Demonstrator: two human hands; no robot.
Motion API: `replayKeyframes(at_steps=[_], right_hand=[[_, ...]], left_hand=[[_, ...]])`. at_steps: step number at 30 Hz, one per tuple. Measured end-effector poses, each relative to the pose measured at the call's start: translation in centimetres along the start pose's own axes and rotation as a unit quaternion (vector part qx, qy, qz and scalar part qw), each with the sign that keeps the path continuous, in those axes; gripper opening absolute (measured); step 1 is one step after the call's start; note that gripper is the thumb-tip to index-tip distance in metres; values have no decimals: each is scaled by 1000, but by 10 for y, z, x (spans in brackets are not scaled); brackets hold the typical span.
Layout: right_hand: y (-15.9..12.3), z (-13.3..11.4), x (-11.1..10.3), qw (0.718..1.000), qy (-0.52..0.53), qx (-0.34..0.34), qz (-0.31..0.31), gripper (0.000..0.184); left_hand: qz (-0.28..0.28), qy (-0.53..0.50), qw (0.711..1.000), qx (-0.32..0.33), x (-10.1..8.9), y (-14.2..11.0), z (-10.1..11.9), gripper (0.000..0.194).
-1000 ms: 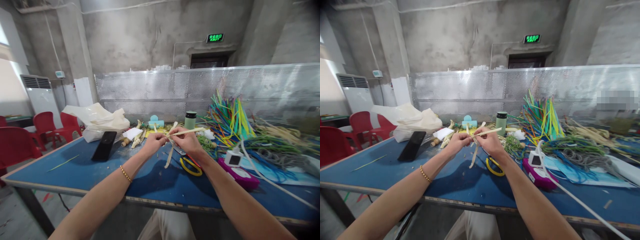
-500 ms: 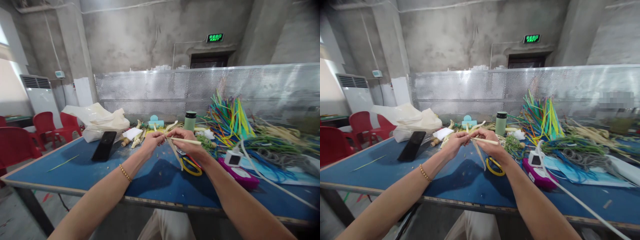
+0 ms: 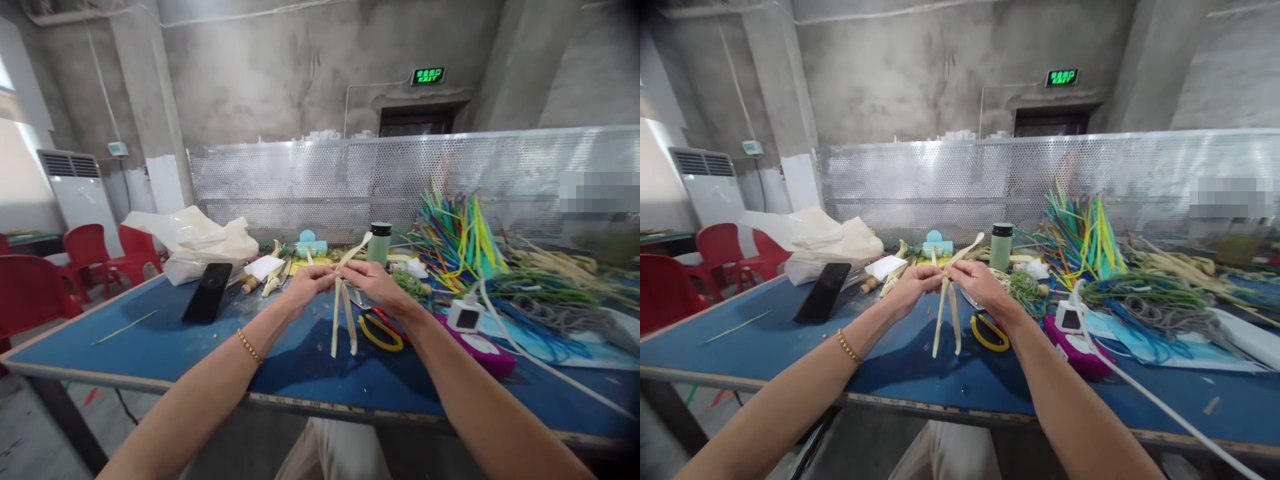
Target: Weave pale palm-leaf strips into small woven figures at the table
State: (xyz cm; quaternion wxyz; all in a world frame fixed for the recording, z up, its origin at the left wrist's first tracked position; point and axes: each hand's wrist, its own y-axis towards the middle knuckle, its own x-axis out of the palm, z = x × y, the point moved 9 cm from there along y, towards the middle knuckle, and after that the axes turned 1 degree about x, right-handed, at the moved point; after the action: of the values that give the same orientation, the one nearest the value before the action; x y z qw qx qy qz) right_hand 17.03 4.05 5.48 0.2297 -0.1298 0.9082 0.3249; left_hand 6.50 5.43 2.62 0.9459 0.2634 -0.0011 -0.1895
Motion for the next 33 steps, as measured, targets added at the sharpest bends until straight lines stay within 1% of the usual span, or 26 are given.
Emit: replayKeyframes(at_steps=[2, 5, 9, 12, 16, 20, 22, 24, 27, 30, 33], right_hand=[[-1, 4, -1, 1000, 13, 18, -2, 23], [-1, 7, -7, 999, 4, 31, 11, 20], [-1, 2, -11, 1000, -17, 10, 15, 20], [0, -2, -12, 997, -73, -19, 30, 20], [1, -5, -13, 982, -170, -58, 52, 19], [0, -7, -19, 967, -234, -68, 81, 15], [0, -9, -20, 961, -255, -73, 83, 14], [0, -9, -19, 956, -272, -76, 76, 13], [-1, -9, -15, 951, -291, -82, 71, 12], [-3, -13, -3, 947, -297, -103, 64, 12], [-6, -19, 14, 936, -323, -129, 46, 11]], left_hand=[[-5, 21, 1000, -1, 1, 0, 1, 26], [-9, 42, 999, 5, 0, 1, 3, 26], [-20, 35, 999, 14, -1, 2, 4, 22], [-37, 25, 999, 20, 1, 2, 3, 20], [-53, 29, 998, 21, 2, 3, 0, 22], [-21, 55, 998, -4, -4, 5, -7, 21], [-5, 96, 995, -13, -7, 5, -11, 19], [3, 168, 986, -4, -9, 6, -10, 18], [16, 291, 956, 36, -7, 4, -2, 18], [37, 360, 930, 59, -4, 0, 5, 18], [66, 385, 918, 67, -4, -2, 7, 16]])
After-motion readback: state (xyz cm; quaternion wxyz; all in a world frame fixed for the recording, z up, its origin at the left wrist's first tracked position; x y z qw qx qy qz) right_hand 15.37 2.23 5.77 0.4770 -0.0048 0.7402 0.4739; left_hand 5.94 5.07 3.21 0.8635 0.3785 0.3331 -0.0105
